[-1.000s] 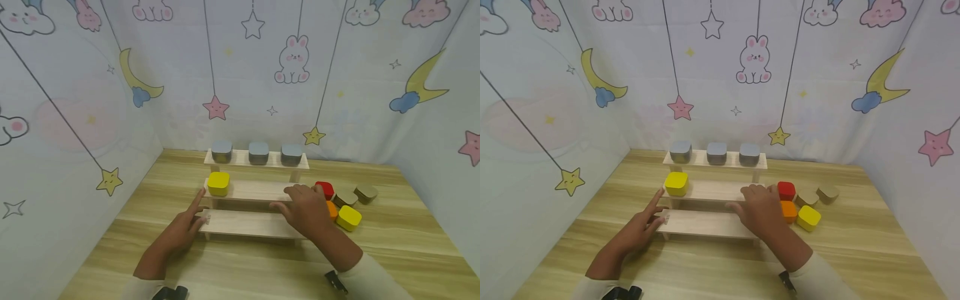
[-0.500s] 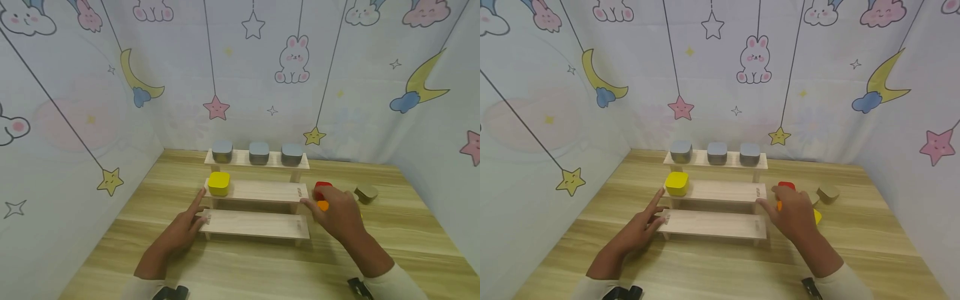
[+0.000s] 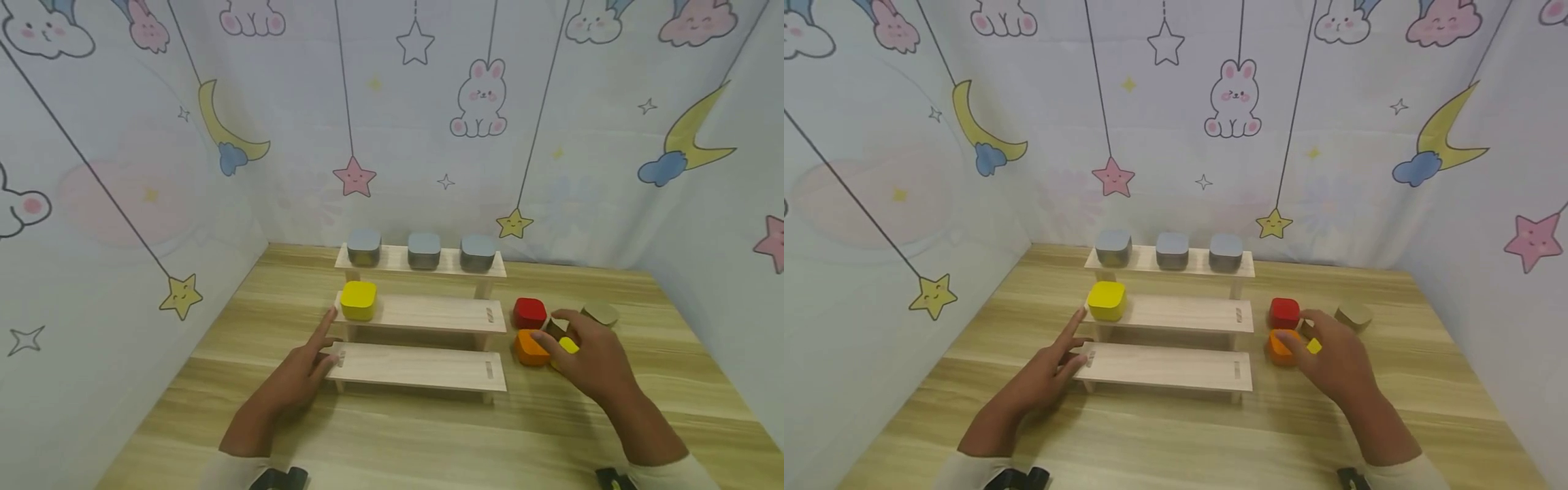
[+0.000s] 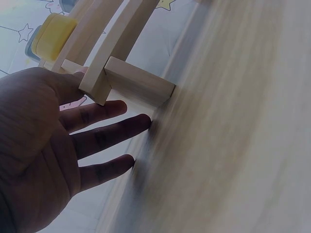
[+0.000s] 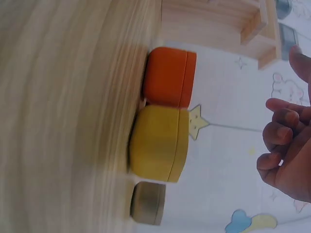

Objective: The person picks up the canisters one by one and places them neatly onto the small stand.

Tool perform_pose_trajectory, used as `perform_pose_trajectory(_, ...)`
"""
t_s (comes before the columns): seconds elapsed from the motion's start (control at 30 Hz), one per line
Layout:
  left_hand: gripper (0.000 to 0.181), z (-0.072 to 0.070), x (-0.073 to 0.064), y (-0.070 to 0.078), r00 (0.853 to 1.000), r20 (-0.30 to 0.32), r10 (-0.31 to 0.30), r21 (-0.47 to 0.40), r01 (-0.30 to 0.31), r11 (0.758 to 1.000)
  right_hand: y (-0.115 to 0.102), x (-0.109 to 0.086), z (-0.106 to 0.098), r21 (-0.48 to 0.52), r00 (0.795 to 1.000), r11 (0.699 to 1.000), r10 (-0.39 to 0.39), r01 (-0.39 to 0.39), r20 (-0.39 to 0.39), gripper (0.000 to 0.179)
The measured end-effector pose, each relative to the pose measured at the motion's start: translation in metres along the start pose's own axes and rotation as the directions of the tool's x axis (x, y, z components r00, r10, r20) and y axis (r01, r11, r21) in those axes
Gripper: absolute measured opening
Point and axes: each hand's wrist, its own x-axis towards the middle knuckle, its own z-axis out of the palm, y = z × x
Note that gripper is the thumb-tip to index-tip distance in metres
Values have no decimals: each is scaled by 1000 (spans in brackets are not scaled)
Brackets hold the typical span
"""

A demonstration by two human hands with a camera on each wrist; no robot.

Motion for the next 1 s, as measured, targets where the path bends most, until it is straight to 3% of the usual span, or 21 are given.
perform_pose_trajectory(0.2, 92, 1, 1, 0, 1000, 6, -22, -1, 22, 1000, 17, -5, -9, 5, 990, 992, 121, -122, 78, 53)
perform_pose_trajectory(0.37, 93, 1, 1, 1, 999, 5, -37, -7, 37, 999, 29, -5, -14, -7, 945, 969, 242, -246, 220, 69)
perform_pose_trajectory(0.67, 91, 1, -1, 0, 1000, 6, -30, -6, 30, 1000, 64, -5, -11, 130, 892, 929, 282, -345, 353, 73)
perform_pose_trajectory(0.77, 90, 0, -1, 0, 1000, 10, -23, -5, 23, 1000, 73, -5, -14, 119, 851, 907, 325, -405, 413, 81)
perform_pose_trajectory(0.9, 89, -1, -1, 0, 1000, 7, -12, -1, 13, 1000, 86, -4, -14, 53, 764, 883, 371, -466, 527, 97)
perform_pose_trajectory(1.0, 88, -1, 0, -1, 1000, 11, -6, -8, 6, 1000, 93, -3, -11, 12, 726, 880, 384, -475, 570, 105)
